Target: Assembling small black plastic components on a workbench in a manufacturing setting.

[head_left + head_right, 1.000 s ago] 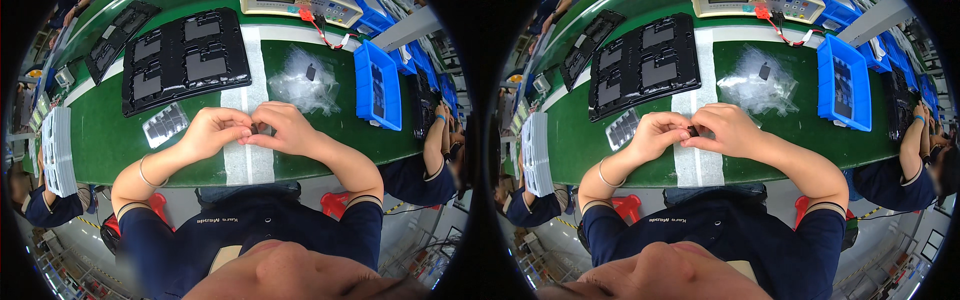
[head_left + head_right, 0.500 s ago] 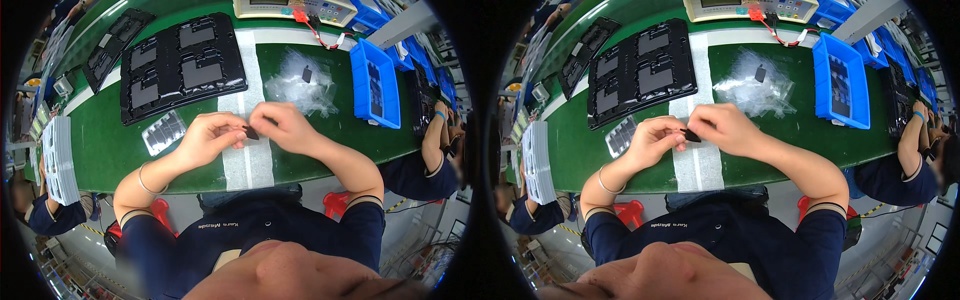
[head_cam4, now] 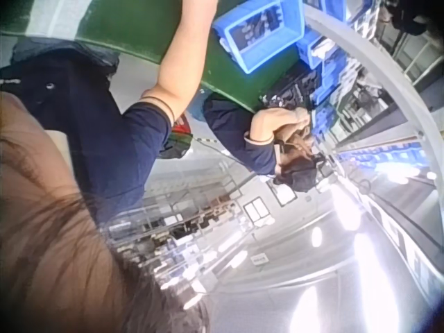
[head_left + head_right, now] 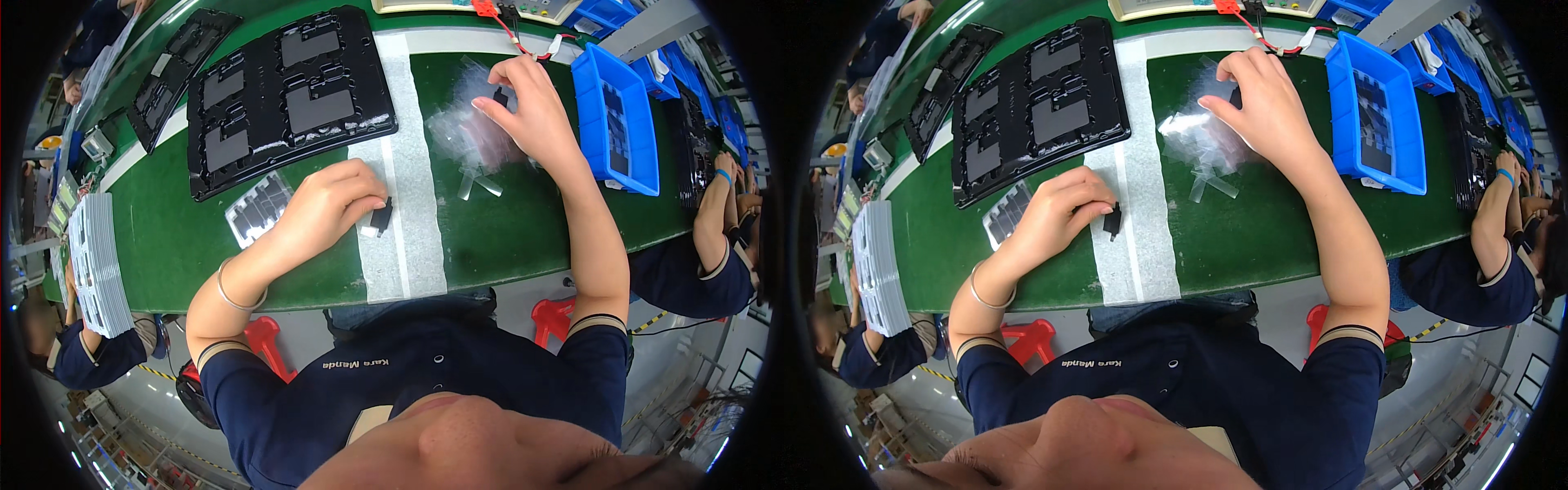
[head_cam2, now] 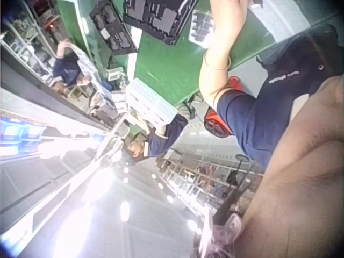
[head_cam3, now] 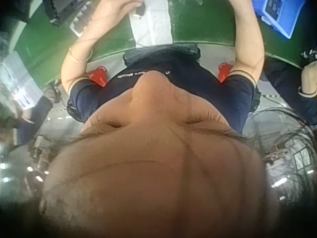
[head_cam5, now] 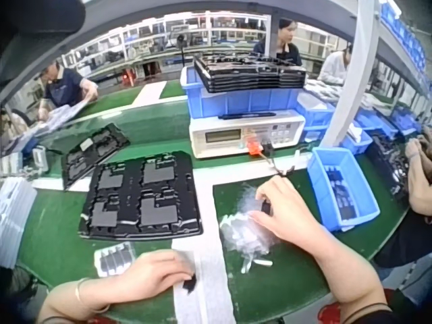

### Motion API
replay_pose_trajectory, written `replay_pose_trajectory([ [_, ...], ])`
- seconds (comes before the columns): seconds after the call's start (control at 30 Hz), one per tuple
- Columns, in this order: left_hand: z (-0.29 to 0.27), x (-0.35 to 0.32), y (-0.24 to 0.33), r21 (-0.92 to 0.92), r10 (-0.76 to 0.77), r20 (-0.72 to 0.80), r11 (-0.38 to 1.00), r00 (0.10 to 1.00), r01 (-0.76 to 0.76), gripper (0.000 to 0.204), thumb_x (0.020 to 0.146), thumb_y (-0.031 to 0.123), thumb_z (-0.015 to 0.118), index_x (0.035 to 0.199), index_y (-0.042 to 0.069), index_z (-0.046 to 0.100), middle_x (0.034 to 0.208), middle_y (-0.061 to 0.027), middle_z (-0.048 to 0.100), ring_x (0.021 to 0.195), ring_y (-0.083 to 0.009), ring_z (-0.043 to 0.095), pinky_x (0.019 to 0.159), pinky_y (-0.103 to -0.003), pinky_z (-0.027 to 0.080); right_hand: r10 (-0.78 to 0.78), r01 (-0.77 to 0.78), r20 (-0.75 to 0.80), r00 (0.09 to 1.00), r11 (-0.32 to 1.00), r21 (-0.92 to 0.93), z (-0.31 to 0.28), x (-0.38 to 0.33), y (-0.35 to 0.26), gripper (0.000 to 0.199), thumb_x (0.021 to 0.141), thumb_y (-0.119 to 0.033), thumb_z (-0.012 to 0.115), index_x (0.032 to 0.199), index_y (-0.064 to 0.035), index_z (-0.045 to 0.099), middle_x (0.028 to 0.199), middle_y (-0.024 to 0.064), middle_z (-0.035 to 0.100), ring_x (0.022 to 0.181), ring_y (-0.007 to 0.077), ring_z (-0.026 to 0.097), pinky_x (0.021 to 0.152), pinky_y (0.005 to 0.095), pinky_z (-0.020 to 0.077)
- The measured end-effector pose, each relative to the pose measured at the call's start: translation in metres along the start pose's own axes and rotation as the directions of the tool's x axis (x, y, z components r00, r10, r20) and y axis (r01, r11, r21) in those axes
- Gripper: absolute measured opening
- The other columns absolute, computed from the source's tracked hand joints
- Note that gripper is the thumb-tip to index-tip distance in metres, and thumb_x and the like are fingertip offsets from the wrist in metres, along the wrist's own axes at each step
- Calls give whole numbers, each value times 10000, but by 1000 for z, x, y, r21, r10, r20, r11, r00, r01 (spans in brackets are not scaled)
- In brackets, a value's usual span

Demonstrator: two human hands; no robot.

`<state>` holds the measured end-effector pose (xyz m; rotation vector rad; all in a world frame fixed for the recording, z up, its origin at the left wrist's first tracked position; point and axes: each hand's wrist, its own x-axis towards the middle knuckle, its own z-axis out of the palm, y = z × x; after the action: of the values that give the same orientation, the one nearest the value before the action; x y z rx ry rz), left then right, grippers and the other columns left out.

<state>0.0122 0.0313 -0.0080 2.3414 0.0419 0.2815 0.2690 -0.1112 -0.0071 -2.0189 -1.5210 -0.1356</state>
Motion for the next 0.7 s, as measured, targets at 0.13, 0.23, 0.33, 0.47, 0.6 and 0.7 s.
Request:
replay_pose_trajectory([
  [0.13, 3, 1, -1, 55, 29, -64, 998, 998, -26, 98, 733, 9, 676, 822, 6, 634, 788, -87, 587, 737, -234, 573, 633, -312, 466, -97, 94, 89, 991, 995, 40, 3, -4, -9, 318, 710, -240, 722, 912, -63, 551, 922, 77, 516, 896, 271, 500, 800, 355, 420],
  [0.23, 7, 3, -3, 63, 2, -118, 998, 993, 6, 105, 717, -4, 686, 802, 9, 627, 782, -79, 576, 722, -223, 553, 625, -307, 457, -158, 132, 230, 960, 984, 123, 3, -6, -13, 375, 695, -277, 735, 961, -75, 566, 1008, 75, 518, 994, 275, 477, 863, 388, 395],
  [0.33, 10, 3, -4, 24, -75, -144, 997, 987, 80, 108, 708, 20, 698, 781, 17, 617, 766, -68, 558, 710, -229, 540, 631, -315, 449, -328, 283, 334, 884, 943, 176, -1, -11, -22, 609, 626, -358, 779, 1144, -136, 551, 1289, 79, 438, 1259, 315, 326, 998, 501, 288],
  [0.47, 11, 3, -6, 132, -27, -173, 990, 985, 50, 136, 690, 70, 721, 739, 42, 598, 736, -56, 529, 698, -234, 508, 635, -332, 431, -322, 334, 425, 846, 941, 49, 8, -19, -32, 865, 538, -385, 813, 1313, -244, 455, 1439, 85, 294, 1358, 345, 184, 1069, 557, 188],
  [0.6, 11, 1, -8, 203, -14, -174, 978, 985, 50, 184, 668, 80, 738, 725, 42, 567, 741, -59, 518, 708, -238, 493, 632, -333, 421, -257, 309, 428, 867, 949, -57, 4, -16, -18, 852, 536, -364, 817, 1302, -236, 465, 1435, 89, 306, 1354, 351, 198, 1070, 552, 195],
  [0.7, 10, 2, -9, 262, -13, -170, 963, 985, 57, 224, 651, 98, 751, 750, 37, 559, 763, -68, 518, 730, -245, 493, 642, -339, 421, -217, 273, 437, 873, 959, -70, -3, -14, -10, 821, 551, -337, 816, 1291, -219, 480, 1429, 99, 318, 1351, 357, 207, 1073, 530, 206],
])
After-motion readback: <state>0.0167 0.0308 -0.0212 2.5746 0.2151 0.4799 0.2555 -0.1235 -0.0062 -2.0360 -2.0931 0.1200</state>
